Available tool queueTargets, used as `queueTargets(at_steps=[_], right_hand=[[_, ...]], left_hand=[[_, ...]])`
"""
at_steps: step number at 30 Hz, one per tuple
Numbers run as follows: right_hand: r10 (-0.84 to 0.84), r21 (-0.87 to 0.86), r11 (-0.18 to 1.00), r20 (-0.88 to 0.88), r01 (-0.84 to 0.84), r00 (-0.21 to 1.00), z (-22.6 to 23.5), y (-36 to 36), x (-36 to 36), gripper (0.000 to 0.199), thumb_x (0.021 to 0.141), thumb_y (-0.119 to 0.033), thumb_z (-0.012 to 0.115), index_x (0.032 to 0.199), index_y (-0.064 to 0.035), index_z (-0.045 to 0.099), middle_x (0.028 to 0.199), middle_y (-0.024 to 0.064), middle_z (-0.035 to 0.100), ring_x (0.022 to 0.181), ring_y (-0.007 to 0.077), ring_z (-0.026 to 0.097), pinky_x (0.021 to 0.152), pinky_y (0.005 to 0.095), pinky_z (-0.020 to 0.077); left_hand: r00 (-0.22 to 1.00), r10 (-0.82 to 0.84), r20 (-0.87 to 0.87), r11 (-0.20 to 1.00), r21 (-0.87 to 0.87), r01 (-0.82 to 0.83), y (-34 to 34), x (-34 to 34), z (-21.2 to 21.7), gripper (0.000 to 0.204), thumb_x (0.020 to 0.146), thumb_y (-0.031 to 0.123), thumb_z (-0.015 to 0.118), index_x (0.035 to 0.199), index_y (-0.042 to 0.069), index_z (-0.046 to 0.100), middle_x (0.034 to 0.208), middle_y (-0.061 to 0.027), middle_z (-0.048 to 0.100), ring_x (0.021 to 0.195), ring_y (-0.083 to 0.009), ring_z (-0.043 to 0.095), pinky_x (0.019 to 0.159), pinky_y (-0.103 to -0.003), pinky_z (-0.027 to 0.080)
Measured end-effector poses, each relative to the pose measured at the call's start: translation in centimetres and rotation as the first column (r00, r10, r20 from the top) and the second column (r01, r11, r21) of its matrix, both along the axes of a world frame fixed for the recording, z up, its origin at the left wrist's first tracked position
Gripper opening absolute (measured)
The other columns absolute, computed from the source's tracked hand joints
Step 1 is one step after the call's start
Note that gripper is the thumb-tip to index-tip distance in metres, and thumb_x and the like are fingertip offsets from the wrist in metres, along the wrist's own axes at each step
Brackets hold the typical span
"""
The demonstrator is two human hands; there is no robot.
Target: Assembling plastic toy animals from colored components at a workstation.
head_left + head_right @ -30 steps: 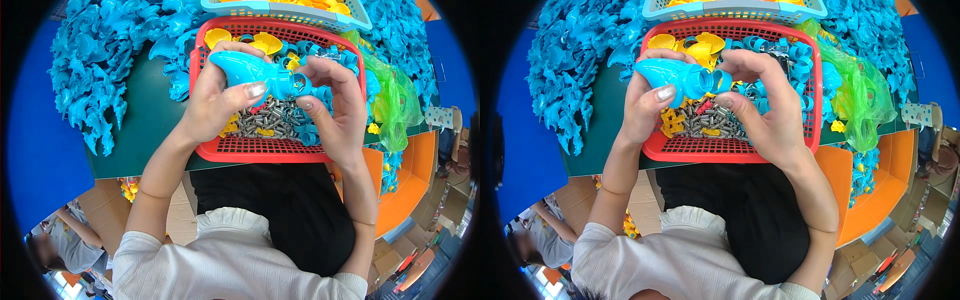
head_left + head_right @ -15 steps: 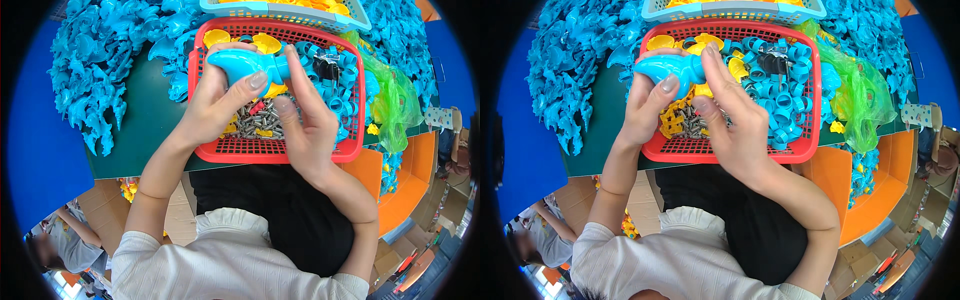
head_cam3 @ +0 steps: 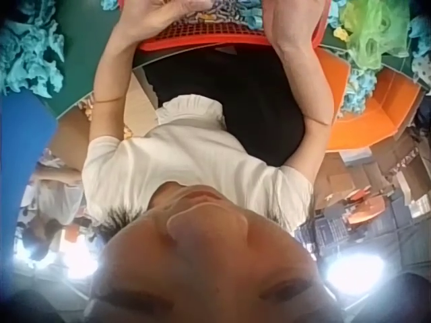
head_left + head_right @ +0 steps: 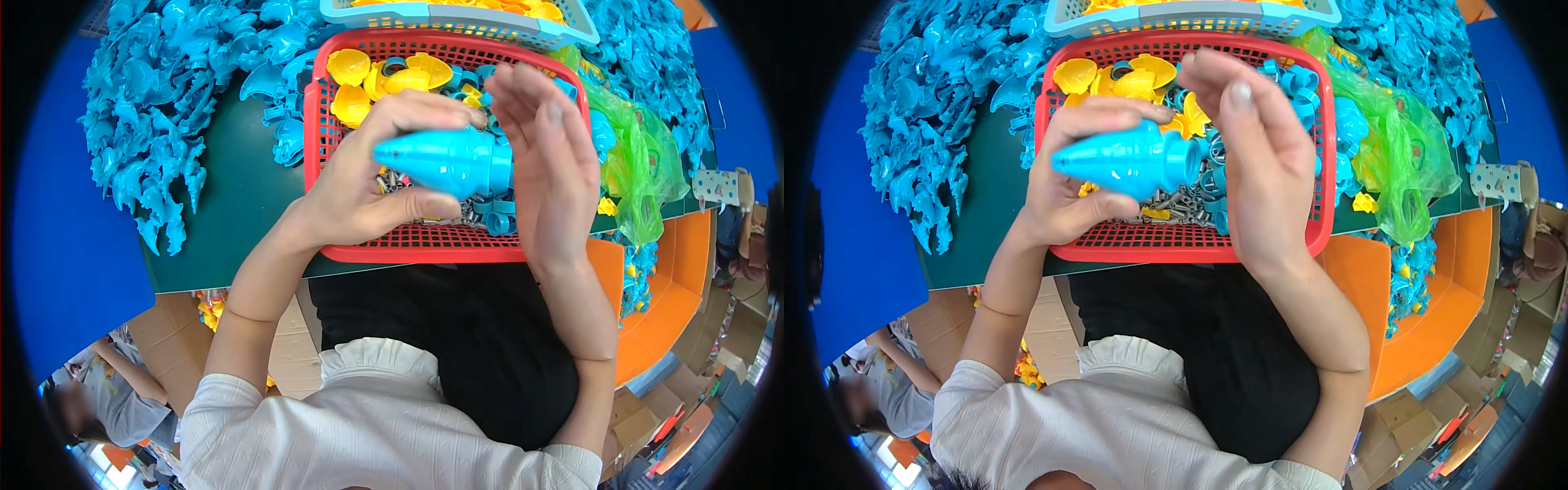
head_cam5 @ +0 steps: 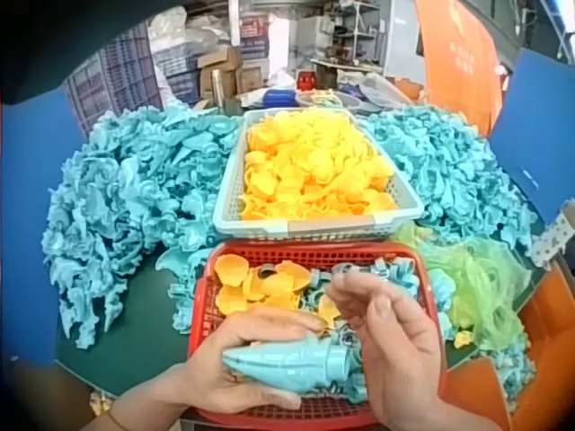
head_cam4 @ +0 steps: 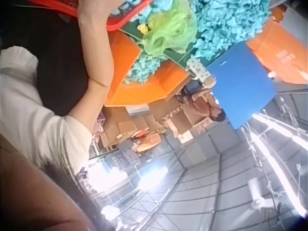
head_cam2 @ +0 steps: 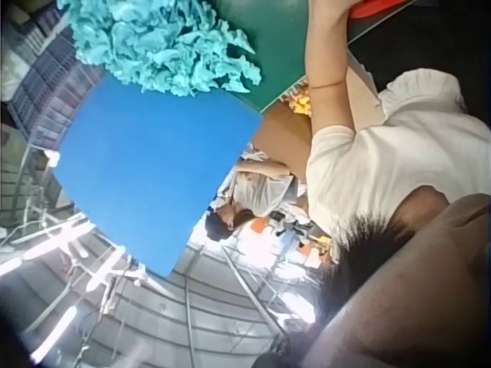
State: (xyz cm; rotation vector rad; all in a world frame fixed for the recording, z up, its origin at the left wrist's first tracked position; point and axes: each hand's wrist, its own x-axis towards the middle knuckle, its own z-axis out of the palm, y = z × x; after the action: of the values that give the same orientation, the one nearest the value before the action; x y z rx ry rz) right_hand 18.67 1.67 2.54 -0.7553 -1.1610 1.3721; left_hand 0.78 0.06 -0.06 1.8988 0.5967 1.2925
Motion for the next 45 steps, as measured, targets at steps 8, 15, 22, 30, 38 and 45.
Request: queueTargets(at_steps=[8,15,22,30,38,45], right_hand=[[0.224,-0.265,0.935,-0.077,-0.237,0.971,-0.1,0.2,-2.7,0.069,0.097,-0.047,0.021,0.084,0.0047,0.064,0.082,0.0132,0.066,0.078,0.017,0.063,0.076,0.0289,0.0491],[0.091,-0.342,0.931,-0.117,-0.127,0.989,0.0,-0.3,-3.5,0.067,0.097,-0.047,0.022,0.085,0.0038,0.063,0.081,0.0129,0.065,0.073,0.0167,0.062,0.073,0.0277,0.0493],[0.277,0.054,0.951,0.289,-0.304,0.916,1.6,-1.6,-0.4,0.04,0.087,-0.022,0.061,0.117,0.0022,0.051,0.114,0.0126,0.053,0.107,0.0211,0.052,0.091,0.034,0.0433],[-0.459,0.076,0.874,-0.199,0.481,0.866,0.9,1.2,18.5,0.042,0.095,-0.023,0.046,0.127,0.0031,0.038,0.129,0.0191,0.046,0.117,0.0287,0.047,0.098,0.0361,0.0414],[-0.756,-0.601,0.556,-0.653,0.574,0.049,-12.3,-2.5,46.4,0.058,0.091,-0.024,0.046,0.137,0.0039,0.024,0.145,0.015,0.025,0.13,0.0317,0.031,0.105,0.0468,0.0335],[-0.002,0.013,1.0,-0.594,0.012,0.805,-5.0,2.0,36.3,0.043,0.095,-0.013,0.039,0.134,0.0035,0.034,0.135,0.0204,0.041,0.126,0.029,0.039,0.102,0.0396,0.0354]], left_hand=[[0.999,-0.023,0.043,0.997,-0.07,0.026,-0.8,0.0,0.6,0.052,0.063,0.013,0.079,0.11,0.004,0.06,0.115,-0.0147,0.06,0.106,-0.0272,0.059,0.09,-0.036,0.047],[1.0,0.028,0.01,0.998,-0.061,-0.027,-0.9,-0.1,1.1,0.051,0.062,0.016,0.079,0.109,0.004,0.062,0.113,-0.0156,0.061,0.108,-0.0282,0.058,0.091,-0.038,0.046],[0.921,0.349,-0.172,0.929,0.19,-0.316,-0.3,-0.6,0.8,0.075,0.058,0.033,0.081,0.124,0.009,0.055,0.128,-0.0117,0.041,0.107,-0.0255,0.053,0.087,-0.036,0.047],[0.937,0.334,0.103,0.941,-0.099,-0.324,-0.7,-1.3,0.1,0.061,0.093,0.049,0.039,0.123,-0.003,0.044,0.125,-0.0159,0.044,0.055,-0.0076,0.056,0.046,-0.017,0.04],[0.777,0.618,0.119,0.786,-0.108,-0.608,0.4,-3.0,1.4,0.015,0.089,0.012,0.057,0.099,0.001,0.06,0.088,-0.005,0.06,0.059,-0.005,0.054,0.052,-0.018,0.043],[0.098,0.827,-0.554,0.363,0.392,-0.845,2.6,-12.9,-1.2,0.021,0.081,0.018,0.065,0.097,0.005,0.062,0.084,-0.0082,0.064,0.073,-0.0189,0.062,0.064,-0.03,0.048]])
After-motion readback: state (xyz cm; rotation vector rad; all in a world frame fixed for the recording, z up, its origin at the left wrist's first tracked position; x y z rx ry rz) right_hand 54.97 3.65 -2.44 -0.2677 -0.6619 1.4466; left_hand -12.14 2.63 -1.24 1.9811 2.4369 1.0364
